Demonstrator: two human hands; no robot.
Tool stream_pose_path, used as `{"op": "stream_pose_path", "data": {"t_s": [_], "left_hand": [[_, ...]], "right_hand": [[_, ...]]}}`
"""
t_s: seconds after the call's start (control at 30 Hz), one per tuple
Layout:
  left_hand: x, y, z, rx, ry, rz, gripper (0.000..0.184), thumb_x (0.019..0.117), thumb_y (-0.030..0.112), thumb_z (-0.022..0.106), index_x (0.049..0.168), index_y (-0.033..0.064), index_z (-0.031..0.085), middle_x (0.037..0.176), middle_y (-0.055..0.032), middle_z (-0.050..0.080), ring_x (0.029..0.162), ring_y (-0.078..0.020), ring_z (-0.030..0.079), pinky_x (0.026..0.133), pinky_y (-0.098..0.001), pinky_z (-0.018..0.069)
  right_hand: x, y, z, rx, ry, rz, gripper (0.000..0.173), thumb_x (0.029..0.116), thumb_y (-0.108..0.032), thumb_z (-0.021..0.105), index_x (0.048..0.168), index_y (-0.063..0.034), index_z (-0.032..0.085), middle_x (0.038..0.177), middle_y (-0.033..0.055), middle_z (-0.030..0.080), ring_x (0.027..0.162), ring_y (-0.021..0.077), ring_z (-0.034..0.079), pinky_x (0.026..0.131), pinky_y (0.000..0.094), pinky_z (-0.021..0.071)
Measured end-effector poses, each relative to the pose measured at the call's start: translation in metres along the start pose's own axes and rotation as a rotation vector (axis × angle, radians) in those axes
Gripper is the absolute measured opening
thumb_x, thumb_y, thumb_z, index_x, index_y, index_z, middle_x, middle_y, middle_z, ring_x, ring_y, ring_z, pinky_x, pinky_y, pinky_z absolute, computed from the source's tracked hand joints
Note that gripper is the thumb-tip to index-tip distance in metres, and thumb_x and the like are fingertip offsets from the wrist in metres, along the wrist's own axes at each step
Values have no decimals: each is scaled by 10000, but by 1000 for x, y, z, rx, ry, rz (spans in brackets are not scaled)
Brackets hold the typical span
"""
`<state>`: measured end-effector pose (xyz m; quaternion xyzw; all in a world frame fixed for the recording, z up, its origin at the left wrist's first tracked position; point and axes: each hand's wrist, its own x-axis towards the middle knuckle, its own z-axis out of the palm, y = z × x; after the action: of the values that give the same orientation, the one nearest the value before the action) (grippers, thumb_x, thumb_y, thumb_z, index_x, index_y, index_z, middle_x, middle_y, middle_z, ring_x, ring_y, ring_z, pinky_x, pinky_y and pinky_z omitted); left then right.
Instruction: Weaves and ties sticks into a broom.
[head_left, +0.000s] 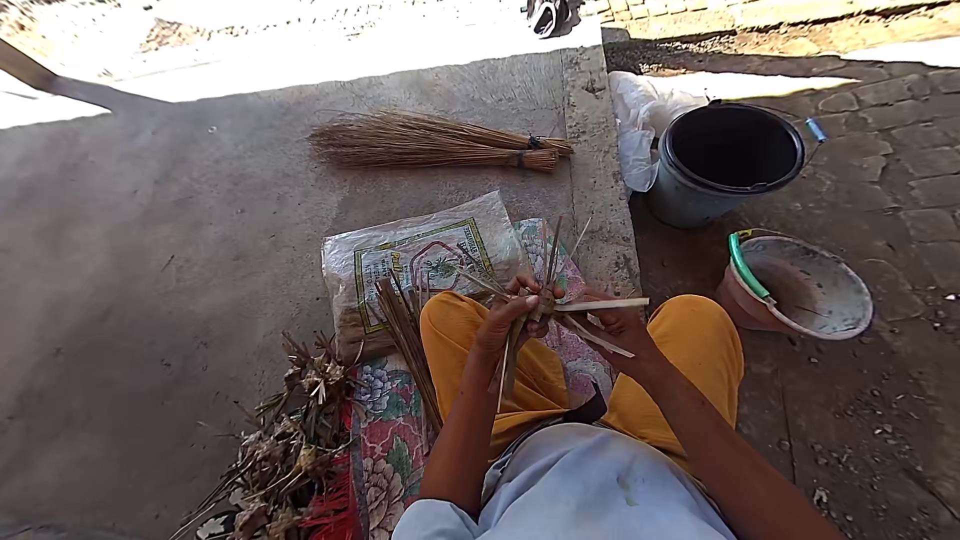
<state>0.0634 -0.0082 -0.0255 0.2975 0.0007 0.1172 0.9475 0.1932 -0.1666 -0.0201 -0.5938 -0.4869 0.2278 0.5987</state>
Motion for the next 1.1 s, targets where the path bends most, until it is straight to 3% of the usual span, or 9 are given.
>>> {"op": "stream_pose_path", "data": {"t_s": [0.07,0.17,0.27,0.43,0.63,0.73,0.87,1.03,1.1], "left_hand": [[-3,5,1,22,-7,-53,66,932,241,740,963,221,686,1090,-105,736,594,-30,612,523,-155,469],[-5,9,3,4,-70,-146,279,981,467,636,1000,202,721,1111,-108,744,572,-28,614,500,-153,462],[-7,10,6,71,-65,-194,383,995,545,564,1074,188,681,1052,-104,735,560,-43,608,496,-166,477],[-10,10,13,202,38,-212,268,1011,421,611,1044,163,677,829,-39,698,560,-49,610,522,-175,510],[-12,10,17,240,108,-230,299,1050,322,532,915,99,679,875,-68,734,558,-47,629,510,-173,520],[-16,12,15,429,55,-131,300,1043,356,561,1139,104,693,1103,-65,729,771,-94,709,680,-243,605],[-15,10,22,689,92,26,477,1018,83,562,1481,32,462,1378,-107,599,1105,-173,675,989,-365,564],[0,-20,33,1049,486,432,586,787,-22,811,1271,-36,482,1164,-137,651,896,-136,721,812,-312,628],[5,-30,34,1147,557,528,580,748,-6,853,1206,-76,505,1280,-218,598,923,-171,724,799,-322,631]], "right_hand": [[-4,-5,-8,133,-144,76,172,987,-98,619,1068,5,729,990,-16,701,900,-24,630,847,160,532],[-6,-4,-25,413,-333,218,194,1006,-71,598,1152,-50,724,1062,-69,729,964,-7,661,900,195,548],[-7,-4,-31,458,-316,291,221,1058,-201,550,1081,-113,752,1036,-90,730,974,8,664,920,220,541],[-5,-11,-26,376,-287,305,61,979,-103,657,976,-86,715,887,-89,700,804,-15,639,770,168,538],[-12,2,-28,380,-374,320,76,990,-105,627,954,-98,694,820,-121,661,756,-37,607,729,148,508],[-12,9,-33,117,-257,346,105,1002,-109,609,1017,-53,696,891,-59,684,821,-15,629,786,171,526],[1,0,-43,-448,60,232,292,995,-174,639,1225,-8,708,1205,185,685,1184,337,617,1022,547,468],[5,-36,-20,-438,120,52,470,874,-349,755,1262,-90,702,1258,155,615,1144,280,592,944,490,506],[3,-36,-3,-440,148,17,481,883,-400,752,1273,-122,713,1268,156,599,1083,254,605,890,449,530]]}}
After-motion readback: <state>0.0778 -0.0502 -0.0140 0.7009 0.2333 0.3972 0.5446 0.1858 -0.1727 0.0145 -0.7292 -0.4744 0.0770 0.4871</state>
